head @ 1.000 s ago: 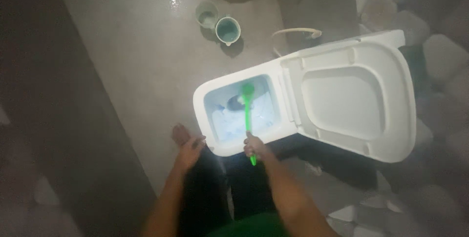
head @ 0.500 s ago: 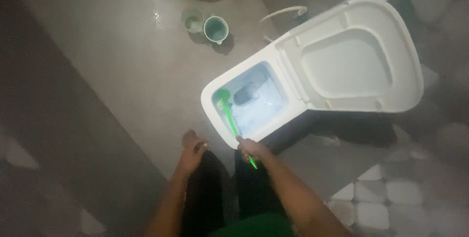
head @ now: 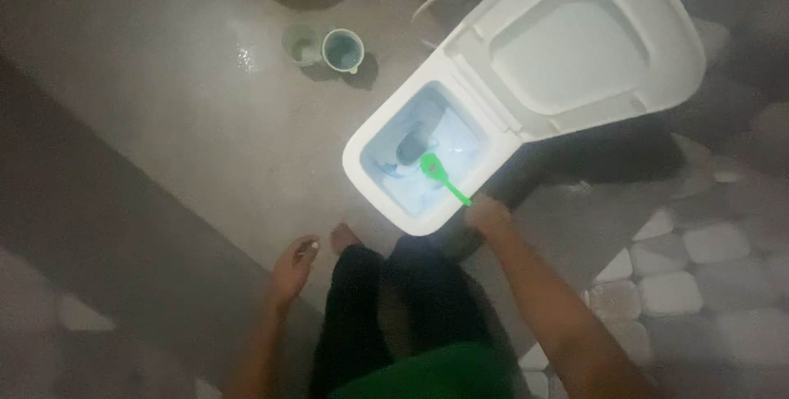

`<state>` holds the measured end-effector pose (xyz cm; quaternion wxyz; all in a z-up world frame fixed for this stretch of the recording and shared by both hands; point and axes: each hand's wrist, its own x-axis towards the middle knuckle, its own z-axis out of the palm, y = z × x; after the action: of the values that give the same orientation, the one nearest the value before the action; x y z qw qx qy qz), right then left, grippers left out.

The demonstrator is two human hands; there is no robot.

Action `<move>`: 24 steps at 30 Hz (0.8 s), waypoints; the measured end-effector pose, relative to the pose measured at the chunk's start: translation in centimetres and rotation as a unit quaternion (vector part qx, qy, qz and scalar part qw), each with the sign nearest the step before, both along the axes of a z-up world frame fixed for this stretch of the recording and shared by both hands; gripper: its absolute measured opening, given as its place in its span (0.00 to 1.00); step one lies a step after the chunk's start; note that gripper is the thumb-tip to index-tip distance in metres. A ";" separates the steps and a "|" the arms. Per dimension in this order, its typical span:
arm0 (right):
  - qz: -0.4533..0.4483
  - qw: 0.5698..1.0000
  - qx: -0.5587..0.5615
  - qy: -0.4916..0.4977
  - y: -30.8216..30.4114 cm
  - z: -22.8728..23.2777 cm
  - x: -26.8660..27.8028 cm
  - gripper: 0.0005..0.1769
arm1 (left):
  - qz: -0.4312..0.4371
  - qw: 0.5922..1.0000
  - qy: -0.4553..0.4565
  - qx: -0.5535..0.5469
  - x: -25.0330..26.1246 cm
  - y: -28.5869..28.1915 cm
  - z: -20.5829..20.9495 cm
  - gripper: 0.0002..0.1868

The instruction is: The person scrubs the inside of a toilet bowl using a green toilet brush. They repeatedly scrub the sides and bottom of the bowl, which contains blue cleaning liquid.

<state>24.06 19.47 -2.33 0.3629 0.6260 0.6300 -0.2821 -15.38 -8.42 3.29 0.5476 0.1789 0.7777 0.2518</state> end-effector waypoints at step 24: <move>0.031 0.966 0.190 0.173 5.5 -2.9 0.3 0.18 | -0.041 0.935 -0.079 0.343 8.9 24.9 -14.1 0.18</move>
<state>24.38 24.98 -5.27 0.1312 0.6049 0.7446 -0.2501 -6.43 16.48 -10.77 0.5223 0.3669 0.5900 0.4944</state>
